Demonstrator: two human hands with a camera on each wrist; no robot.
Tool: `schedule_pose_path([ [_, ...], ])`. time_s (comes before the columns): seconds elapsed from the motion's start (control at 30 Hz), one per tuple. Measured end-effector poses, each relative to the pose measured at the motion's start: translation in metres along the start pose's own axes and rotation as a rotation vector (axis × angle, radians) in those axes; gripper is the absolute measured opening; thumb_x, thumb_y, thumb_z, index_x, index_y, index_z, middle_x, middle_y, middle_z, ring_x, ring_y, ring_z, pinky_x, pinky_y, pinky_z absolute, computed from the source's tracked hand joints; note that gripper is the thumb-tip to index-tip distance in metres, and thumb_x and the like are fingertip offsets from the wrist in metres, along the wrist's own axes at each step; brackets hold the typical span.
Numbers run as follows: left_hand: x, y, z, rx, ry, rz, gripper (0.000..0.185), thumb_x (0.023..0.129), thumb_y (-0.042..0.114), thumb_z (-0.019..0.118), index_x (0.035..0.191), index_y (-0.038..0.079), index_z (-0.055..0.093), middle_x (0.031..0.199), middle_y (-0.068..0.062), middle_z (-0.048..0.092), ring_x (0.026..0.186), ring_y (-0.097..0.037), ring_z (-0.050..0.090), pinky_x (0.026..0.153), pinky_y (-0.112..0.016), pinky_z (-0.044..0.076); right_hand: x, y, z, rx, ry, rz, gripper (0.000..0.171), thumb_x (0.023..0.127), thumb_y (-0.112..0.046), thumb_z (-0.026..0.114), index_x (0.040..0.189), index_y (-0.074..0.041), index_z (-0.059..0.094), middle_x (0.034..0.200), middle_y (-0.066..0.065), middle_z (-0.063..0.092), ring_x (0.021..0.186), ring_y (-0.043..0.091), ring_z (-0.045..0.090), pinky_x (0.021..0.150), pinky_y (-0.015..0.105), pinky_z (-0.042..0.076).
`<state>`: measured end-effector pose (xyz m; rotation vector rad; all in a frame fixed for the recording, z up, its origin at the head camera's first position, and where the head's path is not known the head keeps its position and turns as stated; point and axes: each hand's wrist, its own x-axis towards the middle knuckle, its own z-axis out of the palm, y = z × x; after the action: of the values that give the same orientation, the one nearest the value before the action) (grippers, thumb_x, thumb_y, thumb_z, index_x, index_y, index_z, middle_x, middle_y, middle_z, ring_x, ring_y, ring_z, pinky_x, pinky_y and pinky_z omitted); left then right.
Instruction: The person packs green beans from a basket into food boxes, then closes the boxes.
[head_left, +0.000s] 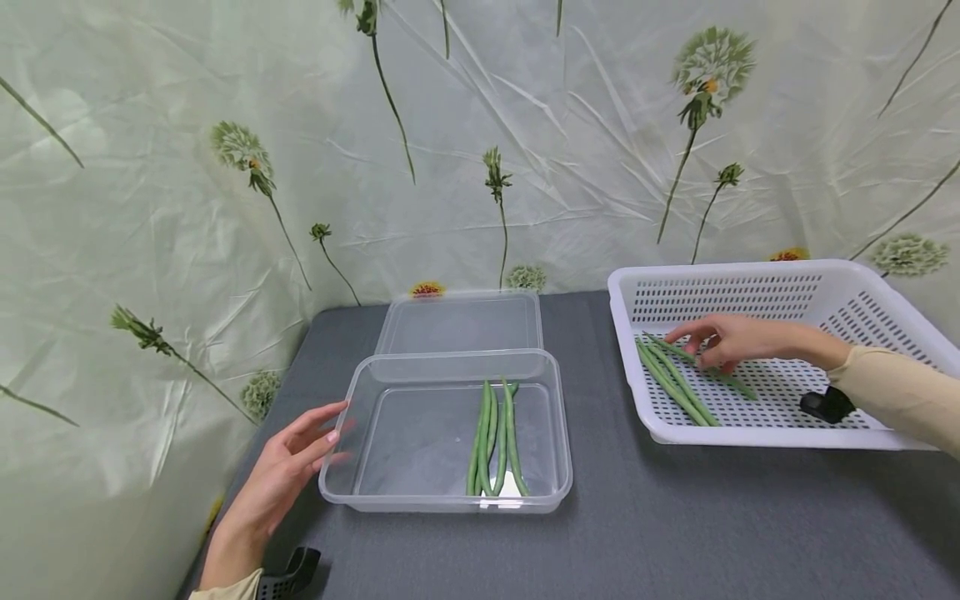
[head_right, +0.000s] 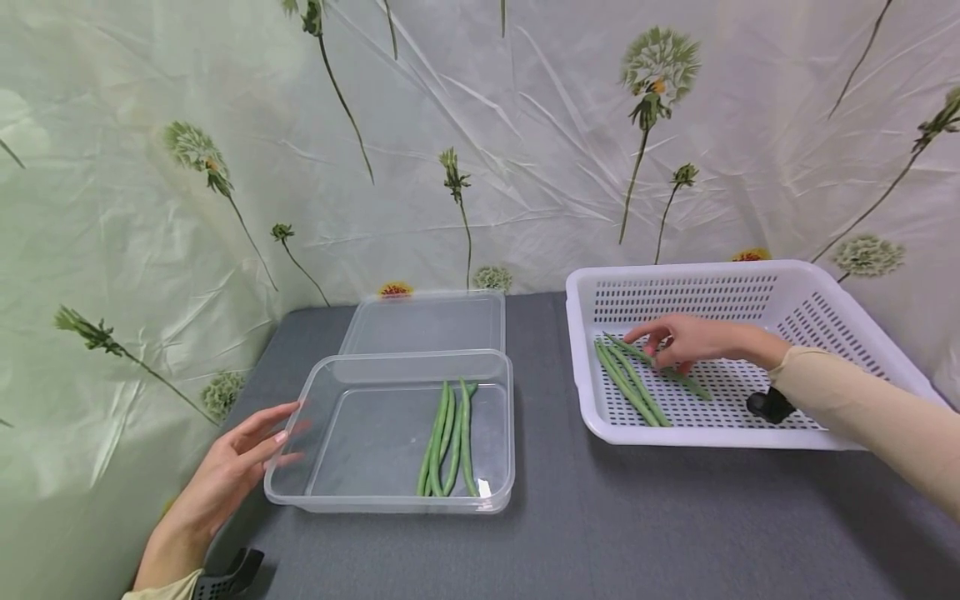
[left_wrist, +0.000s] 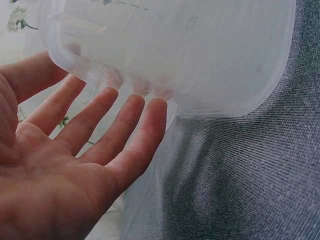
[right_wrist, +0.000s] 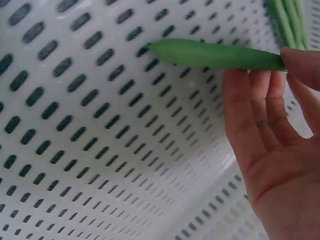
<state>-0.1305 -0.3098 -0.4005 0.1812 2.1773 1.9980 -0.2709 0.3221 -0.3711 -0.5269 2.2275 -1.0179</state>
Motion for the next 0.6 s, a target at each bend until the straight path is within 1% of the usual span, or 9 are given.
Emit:
schedule_pose_path([
  [0.13,0.0,-0.001,-0.001,0.007,0.002,-0.009,0.047,0.103,0.013,0.053,0.147,0.002,0.041,0.15,-0.008,0.043,0.127,-0.012,0.053,0.093,-0.037,0.052,-0.003,-0.003,-0.003,0.019,0.023,0.011,0.059,0.09,0.0,0.063,0.145,0.005,0.041,0.109,0.018,0.053,0.077,0.019,0.055,0.059,0.033,0.054],
  [0.27,0.0,-0.001,0.0,0.011,0.014,-0.012,0.047,0.103,0.013,0.054,0.147,0.002,0.041,0.15,-0.008,0.043,0.127,-0.013,0.053,0.093,-0.038,0.052,-0.009,-0.01,-0.006,0.018,0.05,0.0,0.057,0.092,-0.002,0.061,0.144,0.006,0.041,0.12,0.023,0.052,0.087,0.02,0.057,0.065,0.039,0.058],
  [0.4,0.0,0.0,0.0,0.01,0.017,-0.008,0.047,0.103,0.012,0.054,0.146,0.002,0.041,0.149,-0.007,0.045,0.126,-0.013,0.053,0.092,-0.038,0.053,-0.016,-0.018,-0.009,0.026,0.065,-0.015,0.054,0.093,-0.004,0.061,0.143,0.007,0.043,0.128,0.027,0.049,0.087,0.019,0.058,0.067,0.042,0.058],
  [0.5,0.0,0.0,0.0,0.007,0.014,-0.004,0.047,0.103,0.012,0.054,0.146,0.001,0.041,0.149,-0.006,0.045,0.126,-0.013,0.054,0.092,-0.038,0.053,-0.022,-0.023,-0.009,0.034,0.076,-0.022,0.053,0.094,-0.004,0.061,0.143,0.006,0.042,0.127,0.028,0.049,0.088,0.02,0.059,0.067,0.043,0.058],
  [0.6,0.0,0.0,0.001,0.004,0.014,-0.004,0.047,0.103,0.012,0.054,0.146,0.001,0.041,0.149,-0.006,0.045,0.126,-0.014,0.053,0.092,-0.038,0.053,-0.027,-0.028,-0.009,0.054,0.104,-0.036,0.052,0.095,-0.004,0.06,0.142,0.005,0.041,0.124,0.027,0.049,0.093,0.021,0.059,0.069,0.044,0.058],
])
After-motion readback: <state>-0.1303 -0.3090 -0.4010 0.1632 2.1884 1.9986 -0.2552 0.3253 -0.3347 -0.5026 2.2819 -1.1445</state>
